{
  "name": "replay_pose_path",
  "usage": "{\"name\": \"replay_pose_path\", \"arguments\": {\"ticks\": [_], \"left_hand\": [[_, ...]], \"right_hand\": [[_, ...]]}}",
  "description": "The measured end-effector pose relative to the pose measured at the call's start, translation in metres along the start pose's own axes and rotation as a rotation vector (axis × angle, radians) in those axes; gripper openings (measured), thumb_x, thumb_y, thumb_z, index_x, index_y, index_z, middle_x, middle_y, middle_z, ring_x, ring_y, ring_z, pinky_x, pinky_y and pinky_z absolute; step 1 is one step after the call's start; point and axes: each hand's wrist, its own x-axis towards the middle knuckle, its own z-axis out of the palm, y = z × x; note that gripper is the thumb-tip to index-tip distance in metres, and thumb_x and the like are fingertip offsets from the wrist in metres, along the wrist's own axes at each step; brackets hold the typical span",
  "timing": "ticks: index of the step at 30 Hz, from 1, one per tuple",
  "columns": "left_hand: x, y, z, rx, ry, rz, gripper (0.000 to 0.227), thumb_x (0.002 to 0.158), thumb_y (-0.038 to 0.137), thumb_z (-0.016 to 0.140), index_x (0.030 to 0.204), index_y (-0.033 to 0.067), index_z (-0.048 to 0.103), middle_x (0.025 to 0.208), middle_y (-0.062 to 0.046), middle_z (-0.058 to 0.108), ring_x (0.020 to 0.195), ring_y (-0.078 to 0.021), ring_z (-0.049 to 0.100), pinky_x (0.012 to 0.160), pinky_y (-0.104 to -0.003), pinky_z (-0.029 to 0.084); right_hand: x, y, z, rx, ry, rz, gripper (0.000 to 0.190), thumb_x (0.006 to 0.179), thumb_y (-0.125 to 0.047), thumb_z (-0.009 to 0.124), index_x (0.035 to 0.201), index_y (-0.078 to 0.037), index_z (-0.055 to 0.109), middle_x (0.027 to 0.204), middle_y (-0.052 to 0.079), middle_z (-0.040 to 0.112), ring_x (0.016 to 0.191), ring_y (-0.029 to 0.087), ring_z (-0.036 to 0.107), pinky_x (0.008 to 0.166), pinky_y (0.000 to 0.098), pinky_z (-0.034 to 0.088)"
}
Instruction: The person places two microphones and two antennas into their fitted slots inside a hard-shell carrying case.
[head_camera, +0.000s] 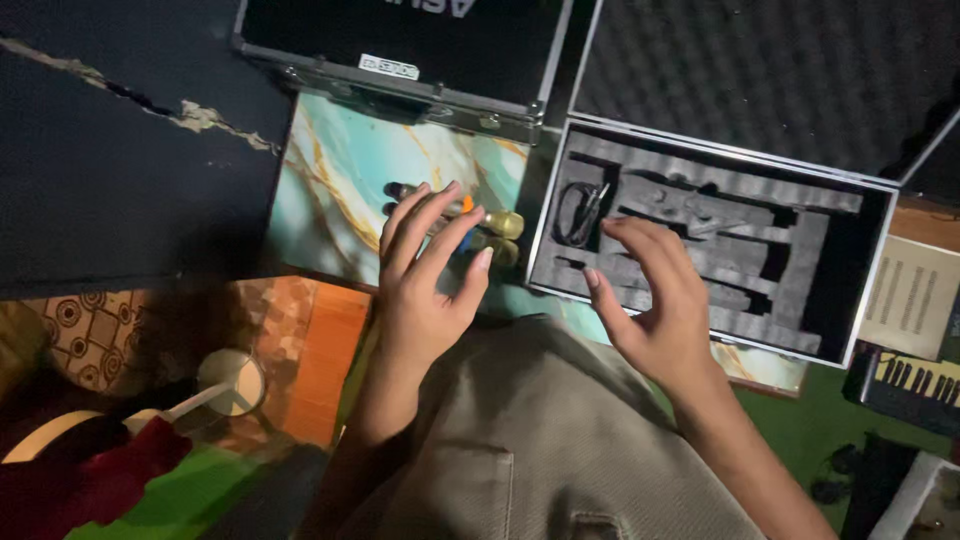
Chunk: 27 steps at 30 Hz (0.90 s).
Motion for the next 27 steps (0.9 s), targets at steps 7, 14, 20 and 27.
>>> {"name": "replay_pose_path", "arguments": {"ticks": [7, 14, 20, 27], "left_hand": [[0.008, -0.071, -0.036, -0.039, -0.042, -0.014, 0.028, 0.095, 0.013, 0.075, 0.123, 0.0078, 0.072, 0.144, -0.012, 0.061, 0.139, -0.0375, 0.053, 0.119, -0.046, 0.043], [0.028, -0.144, -0.076, -0.078, -0.192, 0.092, 0.031, 0.092, 0.013, 0.075, 0.122, 0.0091, 0.072, 0.141, -0.011, 0.062, 0.138, -0.036, 0.053, 0.117, -0.045, 0.043], [0.036, -0.2, -0.051, -0.149, -0.324, 0.144, 0.032, 0.092, 0.015, 0.075, 0.123, 0.0094, 0.071, 0.144, -0.013, 0.058, 0.137, -0.0375, 0.051, 0.115, -0.047, 0.042], [0.014, -0.28, 0.044, -0.222, -0.501, 0.067, 0.033, 0.086, 0.016, 0.076, 0.119, 0.0102, 0.071, 0.136, -0.014, 0.061, 0.127, -0.038, 0.054, 0.109, -0.047, 0.044]], "right_hand": [[0.025, -0.019, 0.079, -0.098, 0.009, -0.034, 0.037, 0.091, -0.007, 0.076, 0.125, 0.001, 0.065, 0.125, 0.018, 0.066, 0.116, 0.035, 0.065, 0.1, 0.0408, 0.052], [0.042, -0.041, 0.149, -0.154, 0.11, 0.082, 0.035, 0.092, -0.009, 0.074, 0.126, -0.002, 0.066, 0.126, 0.019, 0.066, 0.117, 0.036, 0.065, 0.1, 0.0412, 0.052], [0.048, 0.004, 0.186, -0.283, 0.077, 0.157, 0.043, 0.089, -0.013, 0.076, 0.128, 0.001, 0.063, 0.127, 0.022, 0.064, 0.115, 0.041, 0.063, 0.098, 0.0444, 0.052], [0.044, 0.096, 0.233, -0.396, -0.201, 0.379, 0.047, 0.083, -0.017, 0.074, 0.128, -0.005, 0.066, 0.123, 0.022, 0.065, 0.106, 0.044, 0.064, 0.086, 0.0489, 0.053]]}}
